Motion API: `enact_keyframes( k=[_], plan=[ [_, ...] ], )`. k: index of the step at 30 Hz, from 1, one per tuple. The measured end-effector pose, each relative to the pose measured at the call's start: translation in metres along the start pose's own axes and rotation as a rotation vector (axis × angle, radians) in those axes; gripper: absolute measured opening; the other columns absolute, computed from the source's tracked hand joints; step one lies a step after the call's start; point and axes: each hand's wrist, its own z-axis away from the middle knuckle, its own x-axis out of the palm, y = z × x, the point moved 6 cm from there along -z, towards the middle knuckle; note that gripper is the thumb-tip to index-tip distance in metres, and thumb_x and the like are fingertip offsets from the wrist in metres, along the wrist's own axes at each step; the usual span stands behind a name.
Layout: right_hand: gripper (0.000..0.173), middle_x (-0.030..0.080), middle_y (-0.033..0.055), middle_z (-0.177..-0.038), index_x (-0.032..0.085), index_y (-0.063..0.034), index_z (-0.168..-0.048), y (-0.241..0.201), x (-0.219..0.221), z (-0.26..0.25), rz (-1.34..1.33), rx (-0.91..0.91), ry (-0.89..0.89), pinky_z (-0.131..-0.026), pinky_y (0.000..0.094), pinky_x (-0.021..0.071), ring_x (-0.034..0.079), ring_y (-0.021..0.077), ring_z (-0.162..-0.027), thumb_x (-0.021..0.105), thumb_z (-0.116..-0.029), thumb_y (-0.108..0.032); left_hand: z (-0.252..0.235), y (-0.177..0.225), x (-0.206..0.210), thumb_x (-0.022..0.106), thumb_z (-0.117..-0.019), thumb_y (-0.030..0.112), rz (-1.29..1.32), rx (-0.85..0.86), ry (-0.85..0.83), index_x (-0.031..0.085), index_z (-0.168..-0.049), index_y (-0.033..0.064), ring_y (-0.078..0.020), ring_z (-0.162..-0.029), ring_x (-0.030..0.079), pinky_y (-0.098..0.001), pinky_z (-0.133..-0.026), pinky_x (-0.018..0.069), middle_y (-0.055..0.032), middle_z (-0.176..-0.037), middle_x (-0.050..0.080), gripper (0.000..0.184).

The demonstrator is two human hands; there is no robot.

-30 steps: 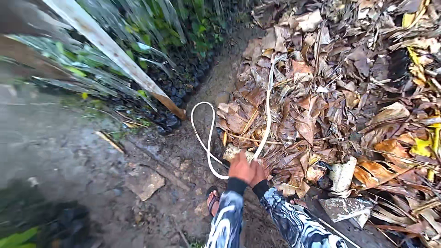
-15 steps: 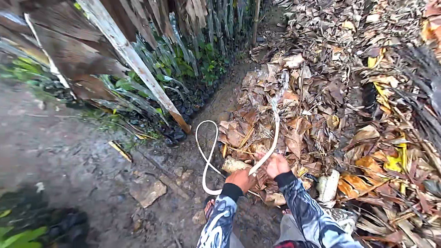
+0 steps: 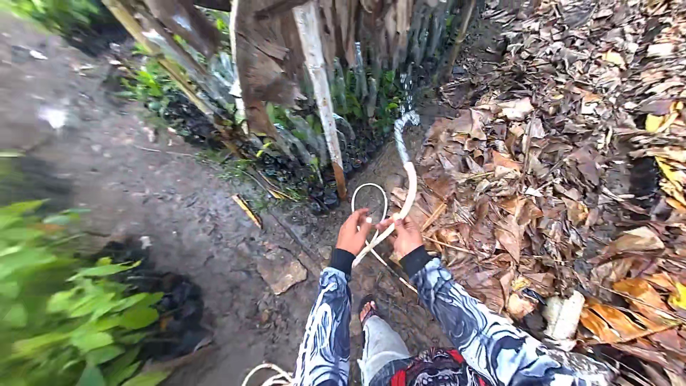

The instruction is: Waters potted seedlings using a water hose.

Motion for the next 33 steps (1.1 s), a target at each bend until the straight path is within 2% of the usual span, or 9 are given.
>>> enact_keyframes(
  k=[4, 8, 11, 15, 19, 24, 26, 29, 33],
  plan=[
    [0.025, 0.075, 0.0110, -0.094, 0.065, 0.0047, -0.119, 0.034, 0.101, 0.036, 0.450, -0.086, -0.224, -0.084, 0.0369, 0.0613, 0.073, 0.0160, -0.086, 0.057, -0.1060, -0.015, -0.014, 0.027, -0.079, 0.030, -0.1140, 0.030, 0.511, -0.141, 0.244, 0.052, -0.142, 0.0059, -0.0248, -0.089, 0.071, -0.0454, -0.079, 0.0598, -0.0154, -0.111, 0.070, 0.043],
    [0.021, 0.078, 0.0095, -0.094, 0.066, 0.0032, -0.114, 0.053, 0.144, 0.064, 0.439, -0.084, -0.317, -0.087, 0.0369, 0.0615, 0.075, 0.0165, -0.088, 0.058, -0.1053, -0.015, -0.024, 0.035, -0.155, 0.036, -0.1127, 0.025, 0.821, -0.290, 0.480, 0.056, -0.129, 0.0022, -0.0213, -0.070, 0.066, -0.0404, -0.064, 0.0574, -0.0131, -0.093, 0.067, 0.035],
    [0.022, 0.078, 0.0080, -0.094, 0.066, 0.0019, -0.114, 0.058, 0.162, 0.075, 0.489, -0.073, -0.364, -0.090, 0.0378, 0.0606, 0.075, 0.0156, -0.089, 0.060, -0.1047, -0.017, -0.028, 0.041, -0.196, 0.045, -0.1101, 0.018, 0.792, -0.268, 0.510, 0.062, -0.118, 0.0008, -0.0165, -0.059, 0.062, -0.0338, -0.055, 0.0553, -0.0087, -0.079, 0.066, 0.026],
    [0.030, 0.076, 0.0090, -0.096, 0.069, -0.0009, -0.116, 0.069, 0.175, 0.088, 0.642, -0.058, -0.415, -0.090, 0.0416, 0.0589, 0.073, 0.0173, -0.089, 0.066, -0.1016, -0.027, -0.037, 0.045, -0.217, 0.049, -0.1090, 0.018, 0.646, -0.285, 0.418, 0.064, -0.120, 0.0014, -0.0098, -0.049, 0.053, -0.0246, -0.045, 0.0478, -0.0033, -0.070, 0.061, 0.024],
    [0.033, 0.075, 0.0099, -0.096, 0.069, -0.0025, -0.117, 0.078, 0.180, 0.085, 0.705, -0.046, -0.404, -0.091, 0.0458, 0.0574, 0.072, 0.0201, -0.090, 0.066, -0.1016, -0.032, -0.040, 0.034, -0.228, 0.048, -0.1100, 0.028, 0.653, -0.333, 0.463, 0.063, -0.120, 0.0038, -0.0090, -0.045, 0.047, -0.0244, -0.043, 0.0432, -0.0014, -0.066, 0.054, 0.029],
    [0.030, 0.078, 0.0085, -0.097, 0.068, -0.0029, -0.118, 0.079, 0.192, 0.052, 0.760, -0.029, -0.298, -0.093, 0.0461, 0.0588, 0.075, 0.0201, -0.093, 0.061, -0.1051, -0.029, -0.027, 0.001, -0.202, 0.037, -0.1116, 0.044, 0.467, -0.313, 0.382, 0.047, -0.145, 0.0116, -0.0276, -0.071, 0.069, -0.0450, -0.065, 0.0599, -0.0179, -0.095, 0.070, 0.048],
    [0.034, 0.076, 0.0121, -0.099, 0.068, -0.0035, -0.121, 0.074, 0.204, 0.042, 0.904, -0.023, -0.298, -0.093, 0.0511, 0.0557, 0.073, 0.0258, -0.094, 0.058, -0.1060, -0.032, -0.018, 0.003, -0.192, 0.035, -0.1133, 0.037, 0.444, -0.288, 0.358, 0.042, -0.151, 0.0137, -0.0255, -0.064, 0.071, -0.0410, -0.061, 0.0615, -0.0166, -0.085, 0.072, 0.045],
    [0.037, 0.074, 0.0210, -0.112, 0.064, -0.0050, -0.134, 0.081, 0.218, 0.036, 1.129, -0.020, -0.311, -0.100, 0.0585, 0.0525, 0.071, 0.0376, -0.108, 0.056, -0.1032, -0.023, -0.016, -0.013, -0.189, 0.034, -0.1137, 0.031, 0.376, -0.253, 0.439, 0.037, -0.157, 0.0210, -0.0214, -0.054, 0.059, -0.0382, -0.054, 0.0549, -0.0099, -0.070, 0.061, 0.044],
    [0.042, 0.073, 0.0216, -0.117, 0.061, -0.0063, -0.140, 0.109, 0.234, 0.018, 1.210, -0.014, -0.450, -0.103, 0.0602, 0.0514, 0.070, 0.0392, -0.112, 0.060, -0.1001, -0.019, -0.038, -0.058, -0.204, 0.035, -0.1127, 0.024, 0.307, -0.315, 0.535, 0.040, -0.154, 0.0180, -0.0231, -0.059, 0.055, -0.0427, -0.058, 0.0512, -0.0099, -0.076, 0.058, 0.042]
  ],
)
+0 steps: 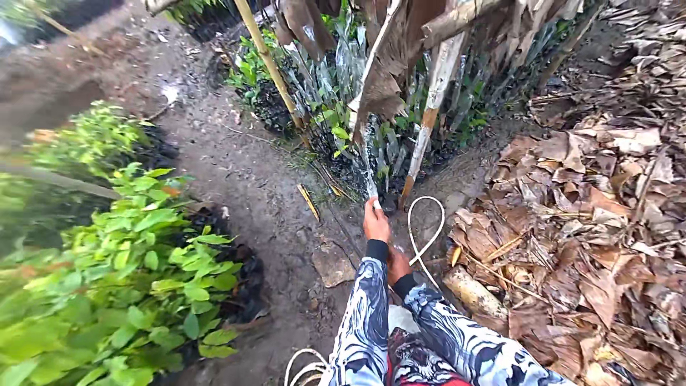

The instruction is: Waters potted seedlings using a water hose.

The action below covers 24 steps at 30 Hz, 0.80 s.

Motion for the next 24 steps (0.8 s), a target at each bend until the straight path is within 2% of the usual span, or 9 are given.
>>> enact_keyframes(
  k=[2, 5, 8, 10, 14, 16, 18, 21, 24],
  plan=[
    [0.036, 0.074, 0.0200, -0.110, 0.065, -0.0040, -0.131, 0.002, 0.010, -0.019, -0.086, -0.066, -0.097, -0.099, 0.0591, 0.0534, 0.072, 0.0358, -0.104, 0.063, -0.0997, -0.022, -0.017, -0.005, -0.014, 0.035, -0.1130, 0.026, 0.032, -0.046, 0.036, 0.045, -0.149, 0.0139, -0.0224, -0.057, 0.054, -0.0420, -0.055, 0.0502, -0.0093, -0.075, 0.057, 0.039],
    [0.039, 0.074, 0.0137, -0.096, 0.069, -0.0026, -0.119, 0.007, 0.017, -0.042, -0.197, -0.159, -0.282, -0.090, 0.0495, 0.0582, 0.073, 0.0252, -0.089, 0.060, -0.1029, -0.038, -0.033, 0.004, -0.038, 0.034, -0.1136, 0.032, 0.146, -0.093, 0.063, 0.047, -0.145, 0.0153, -0.0198, -0.049, 0.048, -0.0384, -0.046, 0.0460, -0.0061, -0.067, 0.050, 0.037],
    [0.048, 0.072, 0.0162, -0.095, 0.069, -0.0029, -0.113, 0.026, 0.026, -0.050, -0.055, -0.192, -0.437, -0.091, 0.0541, 0.0552, 0.071, 0.0295, -0.090, 0.055, -0.1039, -0.048, -0.042, 0.016, -0.067, 0.033, -0.1135, 0.034, 0.275, -0.088, 0.049, 0.048, -0.141, 0.0185, -0.0153, -0.041, 0.039, -0.0326, -0.038, 0.0379, -0.0007, -0.057, 0.040, 0.035],
    [0.051, 0.071, 0.0170, -0.092, 0.070, -0.0032, -0.109, 0.044, 0.025, -0.054, 0.034, -0.232, -0.456, -0.088, 0.0563, 0.0543, 0.069, 0.0316, -0.088, 0.054, -0.1033, -0.051, -0.044, 0.028, -0.096, 0.033, -0.1135, 0.035, 0.357, -0.077, 0.036, 0.049, -0.138, 0.0199, -0.0121, -0.039, 0.034, -0.0287, -0.035, 0.0340, 0.0020, -0.056, 0.036, 0.033],
    [0.050, 0.071, 0.0204, -0.095, 0.071, -0.0002, -0.108, 0.073, -0.002, -0.049, 0.136, -0.192, -0.499, -0.092, 0.0586, 0.0518, 0.069, 0.0353, -0.093, 0.053, -0.1060, -0.046, -0.043, 0.037, -0.174, 0.029, -0.1132, 0.033, 0.565, -0.085, 0.080, 0.051, -0.130, 0.0231, -0.0067, -0.036, 0.030, -0.0228, -0.033, 0.0295, 0.0061, -0.054, 0.032, 0.029],
    [0.049, 0.072, 0.0205, -0.094, 0.072, -0.0008, -0.105, 0.095, -0.019, -0.047, 0.181, -0.171, -0.460, -0.091, 0.0598, 0.0518, 0.069, 0.0363, -0.093, 0.056, -0.1035, -0.047, -0.041, 0.029, -0.216, 0.024, -0.1133, 0.034, 0.647, -0.089, 0.154, 0.051, -0.128, 0.0231, -0.0062, -0.035, 0.029, -0.0222, -0.032, 0.0283, 0.0070, -0.053, 0.031, 0.032],
    [0.049, 0.072, 0.0209, -0.102, 0.073, -0.0012, -0.107, 0.122, -0.035, -0.046, 0.245, -0.122, -0.426, -0.097, 0.0599, 0.0509, 0.069, 0.0371, -0.101, 0.062, -0.1005, -0.049, -0.036, 0.017, -0.249, 0.023, -0.1136, 0.035, 0.696, -0.092, 0.233, 0.050, -0.126, 0.0216, -0.0068, -0.034, 0.030, -0.0226, -0.031, 0.0283, 0.0069, -0.052, 0.032, 0.032],
    [0.051, 0.070, 0.0206, -0.121, 0.072, -0.0016, -0.114, 0.153, -0.049, -0.044, 0.314, -0.035, -0.423, -0.108, 0.0576, 0.0457, 0.064, 0.0368, -0.119, 0.064, -0.0998, -0.050, -0.027, 0.006, -0.271, 0.023, -0.1136, 0.032, 0.737, -0.095, 0.303, 0.048, -0.121, 0.0197, -0.0065, -0.033, 0.031, -0.0225, -0.030, 0.0282, 0.0069, -0.051, 0.033, 0.029],
    [0.055, 0.070, 0.0201, -0.119, 0.072, -0.0026, -0.114, 0.171, -0.039, -0.045, 0.365, 0.020, -0.428, -0.108, 0.0571, 0.0460, 0.064, 0.0367, -0.119, 0.058, -0.1016, -0.055, -0.021, 0.000, -0.272, 0.025, -0.1140, 0.032, 0.723, -0.100, 0.344, 0.050, -0.119, 0.0183, -0.0064, -0.033, 0.032, -0.0222, -0.029, 0.0282, 0.0063, -0.052, 0.034, 0.029]
  ],
)
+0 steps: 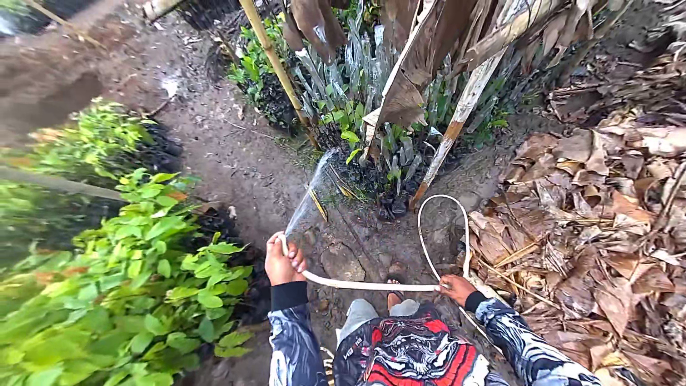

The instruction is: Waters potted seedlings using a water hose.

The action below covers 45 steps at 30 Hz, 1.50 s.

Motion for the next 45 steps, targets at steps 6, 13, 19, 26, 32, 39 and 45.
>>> enact_keyframes(
  k=[6, 13, 19, 26, 32, 39, 45],
  plan=[
    [0.065, 0.073, 0.0226, -0.108, 0.073, -0.0052, -0.112, -0.028, -0.003, -0.008, 0.053, 0.181, -0.050, -0.100, 0.0612, 0.0500, 0.068, 0.0396, -0.110, 0.056, -0.0977, -0.066, -0.002, 0.015, 0.005, 0.027, -0.1143, 0.026, -0.131, 0.068, -0.002, 0.050, -0.121, 0.0132, -0.0065, -0.033, 0.032, -0.0220, -0.029, 0.0281, 0.0041, -0.053, 0.036, 0.027],
    [0.075, 0.072, 0.0211, -0.117, 0.072, -0.0068, -0.117, -0.109, -0.015, -0.049, 0.136, 0.269, -0.118, -0.105, 0.0591, 0.0479, 0.066, 0.0380, -0.118, 0.055, -0.0927, -0.076, -0.064, 0.038, 0.005, 0.034, -0.1118, 0.017, -0.329, 0.218, -0.149, 0.056, -0.123, 0.0061, -0.0065, -0.038, 0.035, -0.0222, -0.034, 0.0326, 0.0043, -0.056, 0.041, 0.027],
    [0.077, 0.072, 0.0192, -0.121, 0.073, -0.0112, -0.120, -0.197, -0.021, -0.089, 0.154, 0.338, -0.123, -0.109, 0.0590, 0.0444, 0.063, 0.0382, -0.123, 0.055, -0.0891, -0.080, -0.141, 0.082, 0.000, 0.037, -0.1083, 0.016, -0.469, 0.296, -0.265, 0.058, -0.122, 0.0061, -0.0053, -0.041, 0.038, -0.0229, -0.039, 0.0356, 0.0072, -0.058, 0.042, 0.026],
    [0.080, 0.073, 0.0168, -0.118, 0.074, -0.0133, -0.117, -0.269, -0.030, -0.116, 0.174, 0.336, -0.121, -0.111, 0.0567, 0.0425, 0.065, 0.0359, -0.121, 0.056, -0.0846, -0.084, -0.202, 0.109, 0.003, 0.039, -0.1063, 0.021, -0.716, 0.337, -0.379, 0.060, -0.124, 0.0062, -0.0077, -0.046, 0.043, -0.0285, -0.046, 0.0415, 0.0066, -0.060, 0.046, 0.031],
    [0.080, 0.074, 0.0156, -0.115, 0.074, -0.0127, -0.116, -0.288, -0.046, -0.134, 0.170, 0.315, -0.109, -0.110, 0.0551, 0.0440, 0.066, 0.0345, -0.119, 0.055, -0.0855, -0.084, -0.231, 0.120, 0.008, 0.040, -0.1053, 0.020, -0.732, 0.328, -0.336, 0.058, -0.126, 0.0070, -0.0084, -0.045, 0.042, -0.0298, -0.045, 0.0408, 0.0061, -0.059, 0.044, 0.031],
    [0.078, 0.074, 0.0188, -0.113, 0.075, -0.0092, -0.113, -0.292, -0.064, -0.139, 0.154, 0.290, -0.070, -0.111, 0.0577, 0.0415, 0.066, 0.0372, -0.117, 0.060, -0.0849, -0.081, -0.217, 0.121, 0.025, 0.040, -0.1060, 0.027, -0.983, 0.406, -0.350, 0.062, -0.127, 0.0081, -0.0139, -0.050, 0.049, -0.0390, -0.052, 0.0461, 0.0008, -0.063, 0.051, 0.036],
    [0.078, 0.074, 0.0171, -0.111, 0.075, -0.0109, -0.112, -0.291, -0.066, -0.142, 0.165, 0.272, -0.078, -0.110, 0.0561, 0.0433, 0.067, 0.0354, -0.116, 0.058, -0.0852, -0.082, -0.204, 0.126, 0.037, 0.040, -0.1051, 0.028, -1.063, 0.488, -0.362, 0.065, -0.125, 0.0104, -0.0156, -0.052, 0.053, -0.0414, -0.053, 0.0473, -0.0003, -0.064, 0.055, 0.037]
  ],
)
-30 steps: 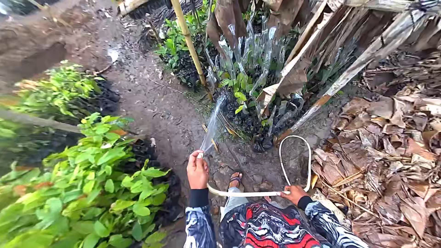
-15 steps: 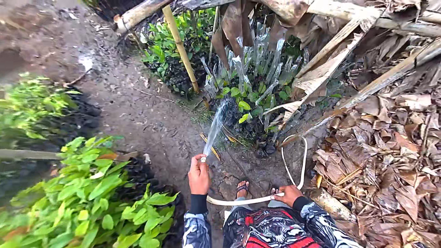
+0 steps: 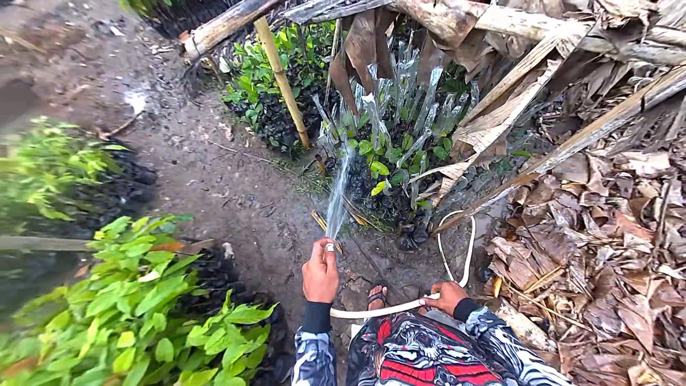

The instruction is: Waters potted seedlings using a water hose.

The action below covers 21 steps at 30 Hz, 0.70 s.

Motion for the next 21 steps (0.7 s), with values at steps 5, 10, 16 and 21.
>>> enact_keyframes(
  k=[5, 10, 16, 21],
  plan=[
    [0.077, 0.075, 0.0171, -0.109, 0.075, -0.0106, -0.110, 0.002, -0.001, 0.002, 0.000, -0.025, 0.007, -0.108, 0.0564, 0.0441, 0.067, 0.0356, -0.113, 0.060, -0.0841, -0.082, 0.000, 0.009, 0.007, 0.040, -0.1049, 0.029, -0.054, -0.016, -0.069, 0.066, -0.126, 0.0130, -0.0186, -0.057, 0.057, -0.0455, -0.058, 0.0494, -0.0027, -0.068, 0.060, 0.036],
    [0.077, 0.074, 0.0169, -0.110, 0.075, -0.0106, -0.112, 0.007, -0.002, 0.005, -0.007, -0.034, 0.007, -0.109, 0.0559, 0.0438, 0.067, 0.0352, -0.114, 0.059, -0.0856, -0.081, 0.004, 0.022, 0.008, 0.039, -0.1051, 0.028, -0.043, 0.014, -0.010, 0.065, -0.125, 0.0110, -0.0168, -0.053, 0.054, -0.0426, -0.054, 0.0476, -0.0007, -0.064, 0.056, 0.037],
    [0.075, 0.075, 0.0159, -0.107, 0.075, -0.0104, -0.108, 0.011, -0.005, 0.007, -0.022, -0.055, 0.025, -0.108, 0.0552, 0.0447, 0.068, 0.0340, -0.111, 0.059, -0.0857, -0.081, 0.003, 0.025, 0.010, 0.038, -0.1050, 0.029, -0.074, -0.022, -0.038, 0.064, -0.127, 0.0125, -0.0198, -0.056, 0.056, -0.0461, -0.056, 0.0487, -0.0032, -0.067, 0.058, 0.037],
    [0.076, 0.074, 0.0173, -0.105, 0.075, -0.0096, -0.107, 0.009, -0.004, 0.010, -0.038, -0.073, 0.050, -0.104, 0.0574, 0.0473, 0.068, 0.0356, -0.110, 0.061, -0.0840, -0.081, 0.007, 0.032, 0.010, 0.040, -0.1042, 0.028, -0.092, 0.034, -0.049, 0.065, -0.125, 0.0122, -0.0185, -0.055, 0.056, -0.0445, -0.056, 0.0487, -0.0023, -0.066, 0.058, 0.037]
  ],
)
